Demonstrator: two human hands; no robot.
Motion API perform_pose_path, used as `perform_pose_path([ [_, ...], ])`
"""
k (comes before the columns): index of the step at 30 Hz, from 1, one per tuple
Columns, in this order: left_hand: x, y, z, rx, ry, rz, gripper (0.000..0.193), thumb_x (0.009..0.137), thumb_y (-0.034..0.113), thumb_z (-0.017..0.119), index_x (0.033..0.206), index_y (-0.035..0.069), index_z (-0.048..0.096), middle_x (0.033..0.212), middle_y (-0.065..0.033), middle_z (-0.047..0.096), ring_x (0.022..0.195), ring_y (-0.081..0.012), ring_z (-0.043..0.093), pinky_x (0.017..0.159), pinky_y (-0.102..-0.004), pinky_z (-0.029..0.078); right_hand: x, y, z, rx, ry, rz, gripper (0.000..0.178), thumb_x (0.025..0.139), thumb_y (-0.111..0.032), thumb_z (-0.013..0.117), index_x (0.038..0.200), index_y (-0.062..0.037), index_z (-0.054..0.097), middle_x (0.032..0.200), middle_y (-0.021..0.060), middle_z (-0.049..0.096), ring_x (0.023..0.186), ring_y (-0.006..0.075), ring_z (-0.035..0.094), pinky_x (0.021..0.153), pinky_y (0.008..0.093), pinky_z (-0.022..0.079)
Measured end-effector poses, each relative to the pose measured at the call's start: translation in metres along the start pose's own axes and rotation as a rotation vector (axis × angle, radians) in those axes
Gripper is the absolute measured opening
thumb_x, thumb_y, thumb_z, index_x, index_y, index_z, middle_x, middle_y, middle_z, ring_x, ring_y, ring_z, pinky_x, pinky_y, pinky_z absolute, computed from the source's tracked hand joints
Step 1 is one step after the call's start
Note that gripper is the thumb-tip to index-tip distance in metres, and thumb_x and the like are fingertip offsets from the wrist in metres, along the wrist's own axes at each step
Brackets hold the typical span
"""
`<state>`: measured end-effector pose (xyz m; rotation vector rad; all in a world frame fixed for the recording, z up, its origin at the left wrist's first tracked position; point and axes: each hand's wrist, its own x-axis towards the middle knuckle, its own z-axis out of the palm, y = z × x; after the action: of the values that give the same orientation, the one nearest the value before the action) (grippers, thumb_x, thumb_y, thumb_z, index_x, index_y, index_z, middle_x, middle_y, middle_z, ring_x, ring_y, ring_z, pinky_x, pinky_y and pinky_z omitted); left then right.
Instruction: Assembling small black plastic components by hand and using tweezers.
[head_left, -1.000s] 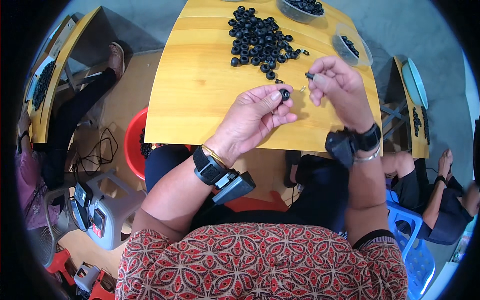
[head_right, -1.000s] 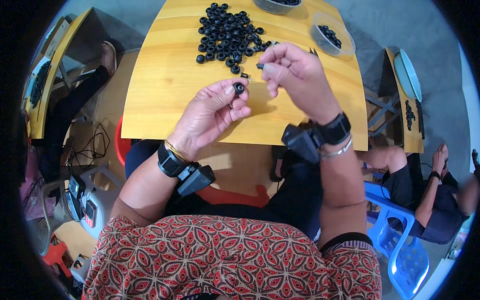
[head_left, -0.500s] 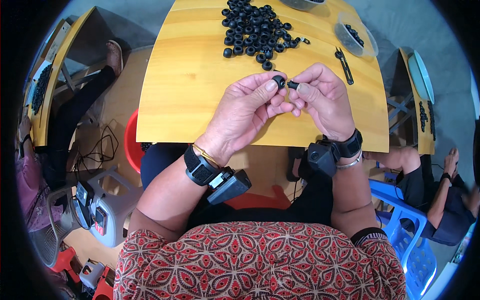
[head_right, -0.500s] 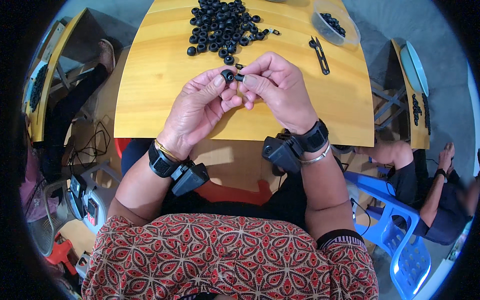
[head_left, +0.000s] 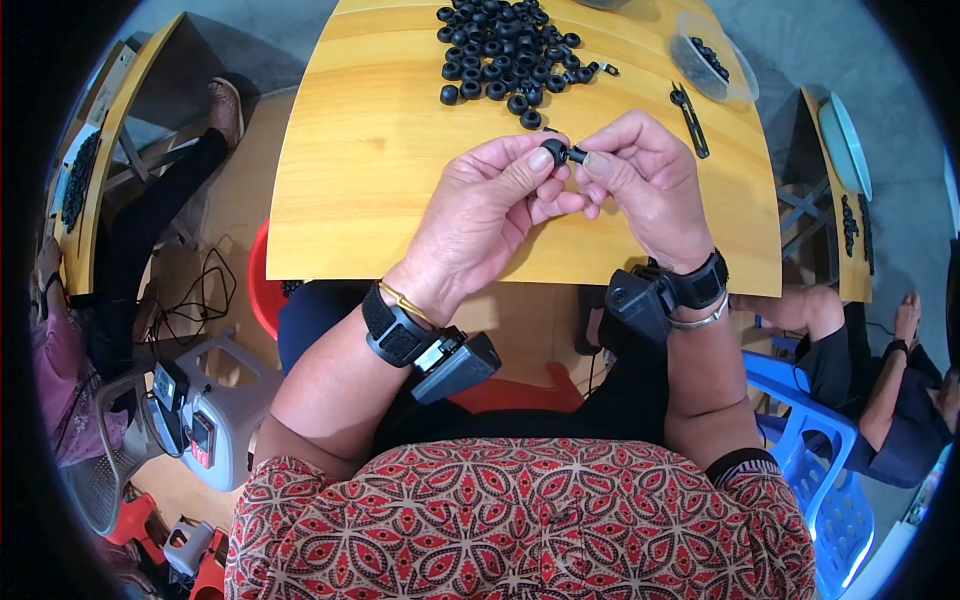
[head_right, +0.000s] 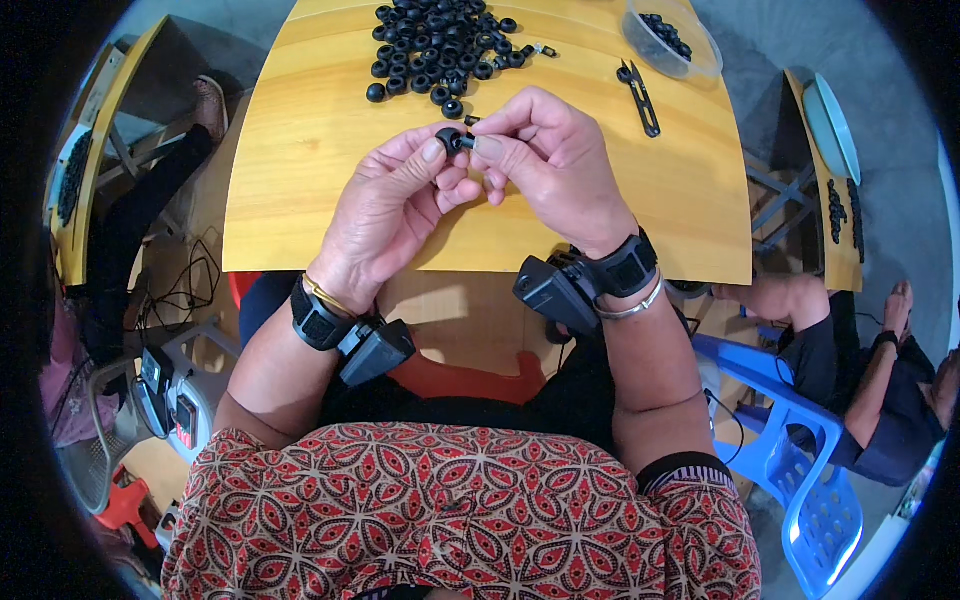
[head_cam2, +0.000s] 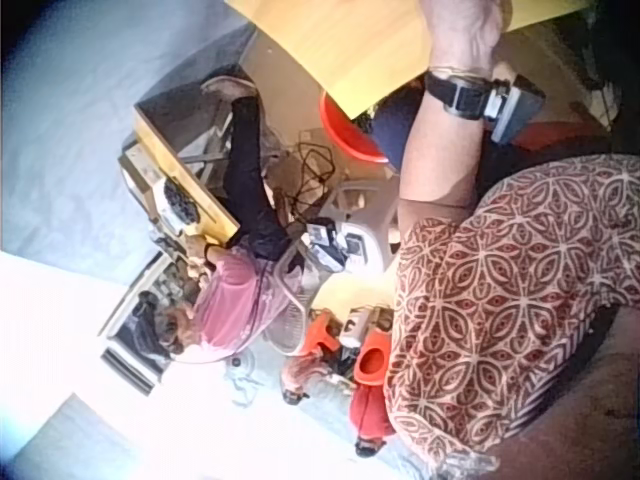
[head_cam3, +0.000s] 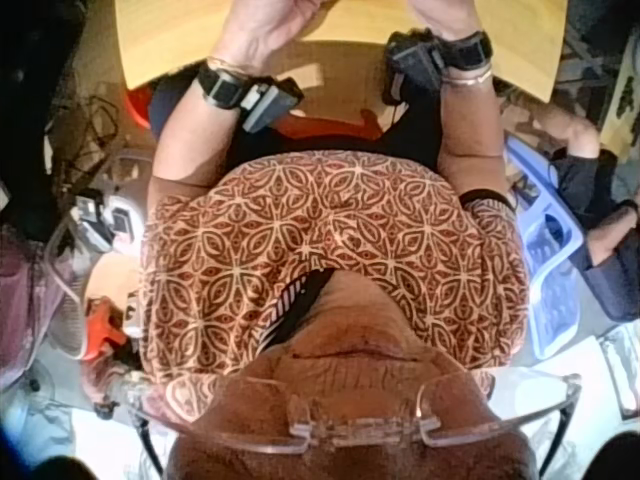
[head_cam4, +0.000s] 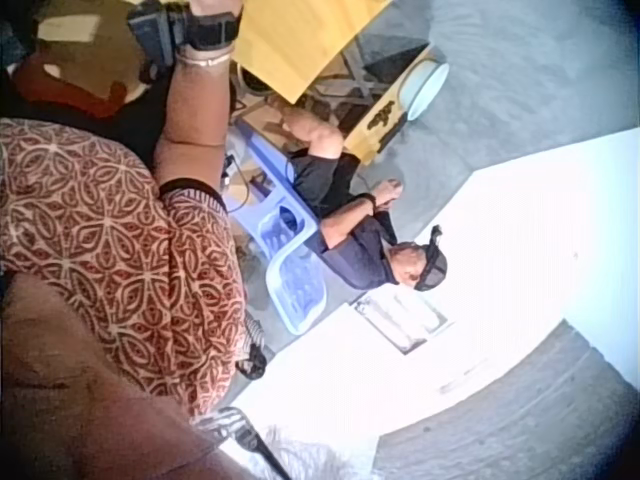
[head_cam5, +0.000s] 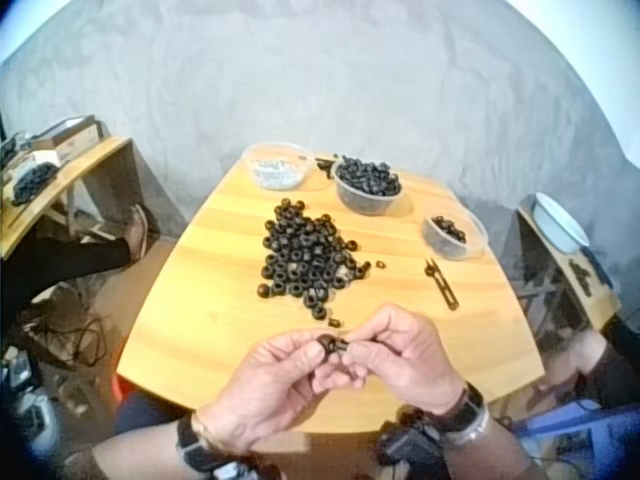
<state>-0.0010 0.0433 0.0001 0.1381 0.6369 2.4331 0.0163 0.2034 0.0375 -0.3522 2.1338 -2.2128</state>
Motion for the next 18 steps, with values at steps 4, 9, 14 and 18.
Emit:
perform_pose_path([
  [4, 0.0002, 0.0001, 0.0006, 0.016, -0.014, 0.023, 0.017, 0.085, 0.005, 0.049, 0.098, -0.004, 0.054, 0.085, -0.0116, 0.059, 0.077, -0.0167, 0.060, 0.069, -0.0252, 0.052, -0.0005, -0.0002, 0.0012, -0.067, 0.011, -0.010, 0.006, 0.080, -0.001, 0.054, 0.084, 0.0015, 0.050, 0.070, 0.0070, 0.057, 0.055, 0.0073, 0.052, 0.048, 0.0194, 0.045],
  [9, 0.0002, 0.0001, 0.0017, 0.069, 0.026, 0.028, 0.017, 0.084, 0.004, 0.049, 0.098, -0.004, 0.054, 0.084, -0.0111, 0.059, 0.074, -0.0162, 0.059, 0.069, -0.0254, 0.052, -0.0015, -0.0013, 0.0030, -0.093, 0.006, -0.002, 0.005, 0.080, 0.000, 0.054, 0.083, 0.0016, 0.050, 0.071, 0.0071, 0.058, 0.054, 0.0070, 0.052, 0.046, 0.0188, 0.044],
  [14, -0.0004, -0.0008, 0.0034, 0.167, 0.085, 0.023, 0.017, 0.084, 0.004, 0.050, 0.098, -0.004, 0.054, 0.078, -0.0077, 0.057, 0.067, -0.0119, 0.055, 0.068, -0.0259, 0.052, -0.0025, -0.0024, 0.0036, -0.096, 0.000, -0.009, 0.004, 0.080, 0.001, 0.053, 0.082, 0.0009, 0.050, 0.069, 0.0050, 0.056, 0.054, 0.0065, 0.051, 0.046, 0.0182, 0.043],
  [18, -0.0003, -0.0022, 0.0053, 0.215, 0.081, 0.022, 0.016, 0.084, 0.003, 0.050, 0.097, -0.004, 0.055, 0.074, -0.0062, 0.055, 0.066, -0.0109, 0.054, 0.068, -0.0274, 0.053, -0.0046, -0.0072, 0.0020, -0.203, -0.009, -0.012, 0.003, 0.079, 0.001, 0.053, 0.081, -0.0008, 0.051, 0.065, 0.0020, 0.054, 0.053, 0.0056, 0.050, 0.047, 0.0179, 0.041],
])
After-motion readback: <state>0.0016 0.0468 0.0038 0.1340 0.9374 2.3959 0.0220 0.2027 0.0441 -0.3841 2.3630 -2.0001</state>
